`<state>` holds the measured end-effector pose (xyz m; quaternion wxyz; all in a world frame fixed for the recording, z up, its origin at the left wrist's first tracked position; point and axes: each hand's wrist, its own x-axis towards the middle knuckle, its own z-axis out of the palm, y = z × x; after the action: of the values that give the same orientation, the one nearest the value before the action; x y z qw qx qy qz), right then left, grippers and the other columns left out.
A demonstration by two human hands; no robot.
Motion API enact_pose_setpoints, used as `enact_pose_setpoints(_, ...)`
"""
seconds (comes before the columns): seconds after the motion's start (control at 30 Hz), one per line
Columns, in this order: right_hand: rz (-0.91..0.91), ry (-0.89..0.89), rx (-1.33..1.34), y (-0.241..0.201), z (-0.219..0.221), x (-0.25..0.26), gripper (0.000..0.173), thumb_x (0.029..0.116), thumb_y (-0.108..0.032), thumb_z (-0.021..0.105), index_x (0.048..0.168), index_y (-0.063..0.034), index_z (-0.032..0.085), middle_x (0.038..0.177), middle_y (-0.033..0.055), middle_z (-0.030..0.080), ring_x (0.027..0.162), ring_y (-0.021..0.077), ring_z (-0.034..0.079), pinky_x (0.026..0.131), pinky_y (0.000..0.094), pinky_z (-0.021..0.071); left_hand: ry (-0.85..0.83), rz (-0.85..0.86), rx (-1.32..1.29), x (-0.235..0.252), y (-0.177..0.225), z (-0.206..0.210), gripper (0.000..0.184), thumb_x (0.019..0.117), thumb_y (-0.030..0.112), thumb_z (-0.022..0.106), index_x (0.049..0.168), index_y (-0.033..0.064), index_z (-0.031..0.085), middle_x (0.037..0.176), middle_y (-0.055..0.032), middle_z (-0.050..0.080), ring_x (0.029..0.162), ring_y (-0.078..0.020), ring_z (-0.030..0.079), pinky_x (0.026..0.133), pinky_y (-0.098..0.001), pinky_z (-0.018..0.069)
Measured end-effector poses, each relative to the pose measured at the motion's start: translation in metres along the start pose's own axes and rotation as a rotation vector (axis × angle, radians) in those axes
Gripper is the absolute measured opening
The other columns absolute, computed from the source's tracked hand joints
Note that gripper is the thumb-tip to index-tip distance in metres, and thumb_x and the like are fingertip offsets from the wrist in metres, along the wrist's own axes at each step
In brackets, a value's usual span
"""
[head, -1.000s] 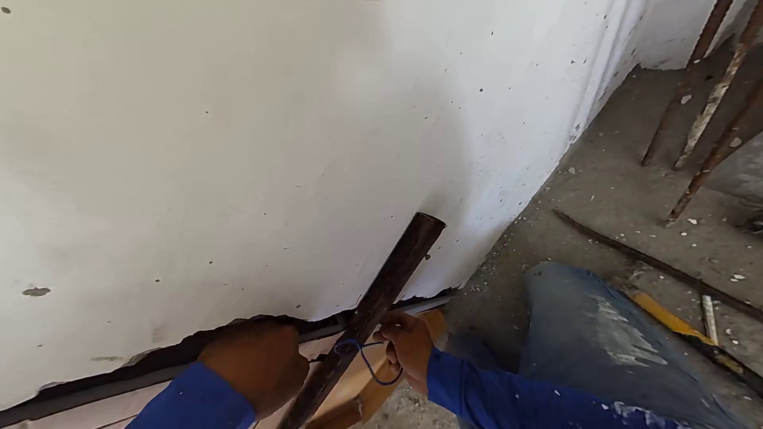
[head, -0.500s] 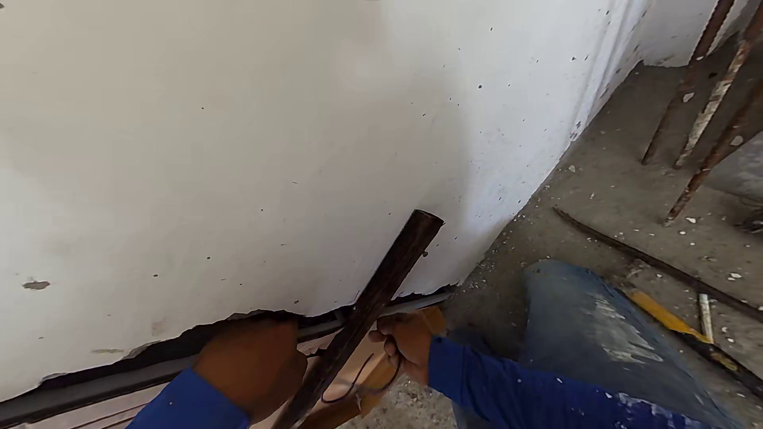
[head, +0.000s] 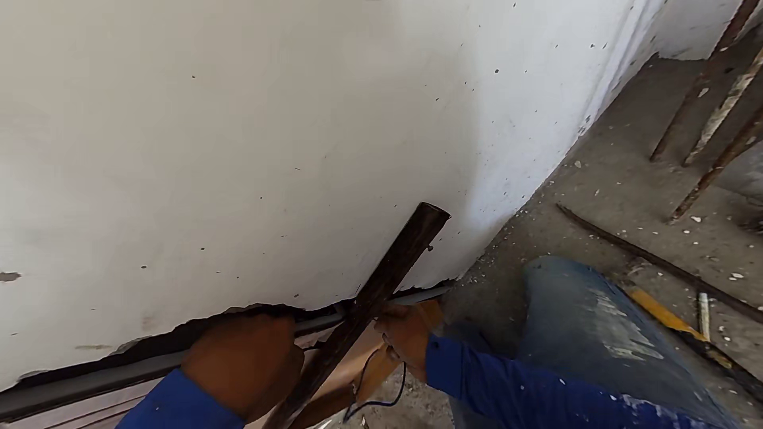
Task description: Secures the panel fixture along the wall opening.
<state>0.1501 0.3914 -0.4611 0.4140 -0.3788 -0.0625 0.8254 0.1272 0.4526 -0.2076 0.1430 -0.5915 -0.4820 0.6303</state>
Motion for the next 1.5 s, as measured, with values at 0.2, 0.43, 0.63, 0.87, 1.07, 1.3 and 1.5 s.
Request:
enact_pose_setpoints(0.2, -0.039, 0.050, 0.037, 0.009, -0.002, 0.006, 0.017, 0.0993, -0.011, 0.067, 0.115, -0.0042, 0.069, 0.089, 0.0078, 0.069, 0.059, 0.0145, 0.064, 0.051, 0.0302, 0.0567, 0.067, -0.023, 0.027, -0.003, -0.002, 0.006, 0.043, 0.0983, 0.042, 0.051, 0.108, 0.0036, 0.069, 0.101, -0.0221, 0.071, 0.100, -0.0420, 0.070, 0.079, -0.0600, 0.0550)
enact_pose_setpoints(0.43, -0.057, 0.058, -0.187, -0.008, -0.007, 0.010, 0.019, 0.1036, -0.020, 0.062, 0.115, -0.0071, 0.069, 0.087, 0.0044, 0.072, 0.059, 0.0103, 0.063, 0.054, 0.0266, 0.0532, 0.293, 0.014, 0.023, -0.014, -0.007, 0.023, 0.051, 0.0959, 0.048, 0.047, 0.100, 0.0024, 0.070, 0.088, -0.0219, 0.071, 0.086, -0.0432, 0.072, 0.066, -0.0596, 0.0541)
enact_pose_setpoints(0.63, -0.003, 0.021, -0.275, -0.018, -0.014, 0.001, 0.023, 0.1060, -0.025, 0.057, 0.114, -0.0064, 0.069, 0.077, 0.0026, 0.066, 0.056, 0.0100, 0.060, 0.053, 0.0273, 0.0524, 0.446, 0.003, 0.050, -0.011, -0.020, 0.027, 0.044, 0.1011, 0.036, 0.040, 0.092, 0.0067, 0.071, 0.081, -0.0190, 0.070, 0.079, -0.0408, 0.072, 0.059, -0.0569, 0.0541)
enact_pose_setpoints(0.87, 0.051, 0.001, -0.135, -0.022, -0.004, 0.007, 0.018, 0.1056, -0.023, 0.059, 0.103, -0.0061, 0.064, 0.067, 0.0021, 0.058, 0.045, 0.0099, 0.051, 0.043, 0.0251, 0.0462, 0.277, 0.057, -0.040, -0.006, -0.015, 0.018, 0.036, 0.0996, 0.034, 0.047, 0.106, 0.0084, 0.072, 0.092, -0.0205, 0.072, 0.089, -0.0428, 0.072, 0.069, -0.0609, 0.0548)
enact_pose_setpoints(1.07, 0.192, 0.168, -0.039, -0.018, -0.010, 0.006, 0.018, 0.1047, -0.023, 0.058, 0.100, -0.0050, 0.062, 0.068, 0.0033, 0.056, 0.047, 0.0124, 0.055, 0.044, 0.0283, 0.0508, 0.239, 0.020, -0.060, -0.004, -0.014, 0.016, 0.035, 0.0960, 0.038, 0.051, 0.099, 0.0088, 0.071, 0.089, -0.0185, 0.071, 0.088, -0.0402, 0.072, 0.069, -0.0596, 0.0545)
enact_pose_setpoints(1.3, 0.213, 0.064, 0.070, -0.026, 0.005, -0.003, 0.013, 0.1054, -0.019, 0.057, 0.102, -0.0057, 0.058, 0.070, 0.0037, 0.053, 0.045, 0.0127, 0.051, 0.042, 0.0284, 0.0508, 0.153, 0.008, -0.079, 0.000, -0.008, 0.018, 0.052, 0.0929, 0.053, 0.054, 0.109, 0.0059, 0.070, 0.096, -0.0214, 0.072, 0.095, -0.0425, 0.071, 0.076, -0.0616, 0.0543)
enact_pose_setpoints(1.5, 0.134, -0.040, 0.009, -0.026, -0.004, 0.006, 0.010, 0.1047, -0.017, 0.059, 0.102, -0.0073, 0.060, 0.067, 0.0005, 0.049, 0.046, 0.0102, 0.048, 0.043, 0.0249, 0.0465, 0.095, -0.011, -0.098, 0.005, -0.010, 0.011, 0.050, 0.0892, 0.055, 0.059, 0.112, 0.0116, 0.069, 0.100, -0.0166, 0.072, 0.097, -0.0389, 0.070, 0.077, -0.0595, 0.0546)
